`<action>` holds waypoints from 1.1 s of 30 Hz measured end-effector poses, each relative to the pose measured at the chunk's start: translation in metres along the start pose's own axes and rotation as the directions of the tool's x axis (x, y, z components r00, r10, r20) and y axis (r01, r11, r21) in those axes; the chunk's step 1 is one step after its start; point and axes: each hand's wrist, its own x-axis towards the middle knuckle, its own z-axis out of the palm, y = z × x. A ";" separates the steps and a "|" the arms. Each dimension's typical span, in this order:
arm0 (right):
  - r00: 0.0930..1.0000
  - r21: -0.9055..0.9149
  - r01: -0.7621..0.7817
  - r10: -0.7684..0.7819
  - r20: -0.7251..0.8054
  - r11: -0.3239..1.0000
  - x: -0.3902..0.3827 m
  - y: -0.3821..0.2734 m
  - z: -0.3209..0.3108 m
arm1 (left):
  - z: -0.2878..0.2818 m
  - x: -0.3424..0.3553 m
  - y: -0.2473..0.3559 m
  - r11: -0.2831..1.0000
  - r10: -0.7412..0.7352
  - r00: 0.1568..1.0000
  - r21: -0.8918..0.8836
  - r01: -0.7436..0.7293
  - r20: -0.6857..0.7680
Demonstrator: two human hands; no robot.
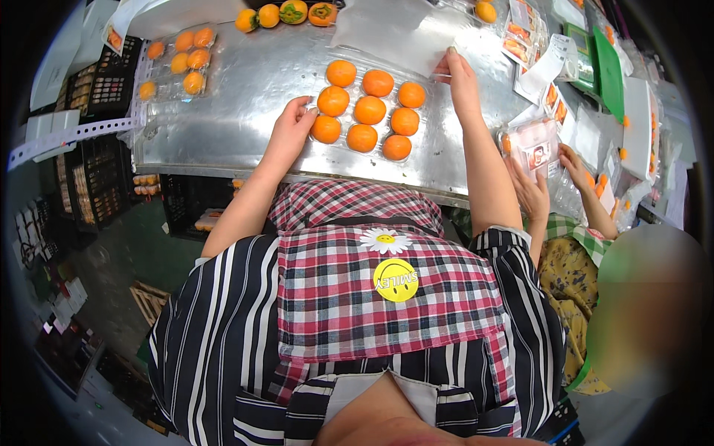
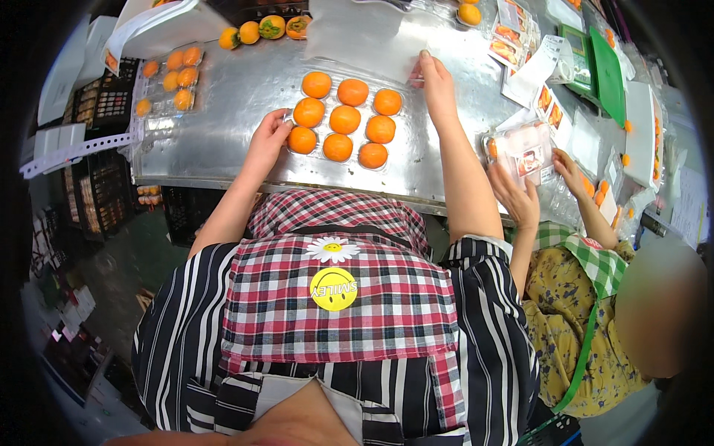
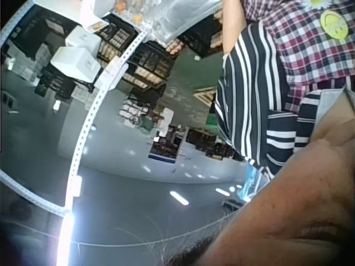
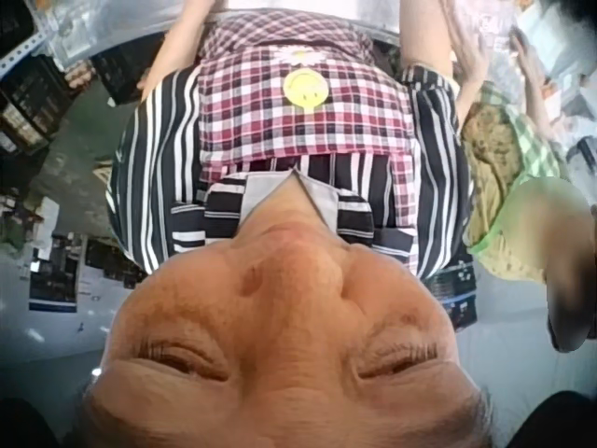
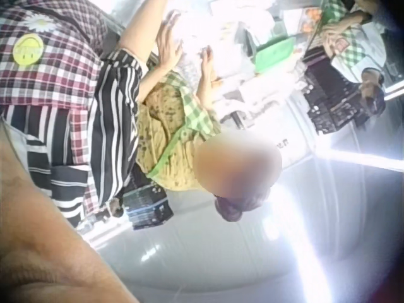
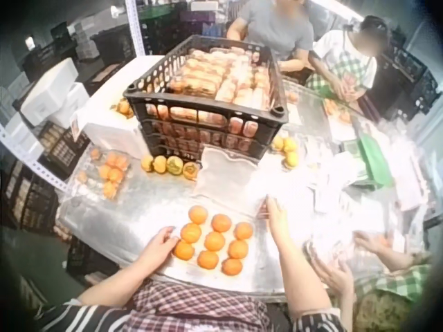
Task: The person unpacks plastic containers of persimmons, removes the fruit, and places them into new plastic trays. They then arrange the fruit in the trays and place the filled trays into a black crate. The process is repeated with multiple containers.
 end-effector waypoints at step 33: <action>0.913 -0.186 0.180 -0.234 -0.333 0.966 -0.062 0.064 -0.026 | 0.081 0.021 0.079 0.429 0.319 0.766 0.636 -0.642 0.559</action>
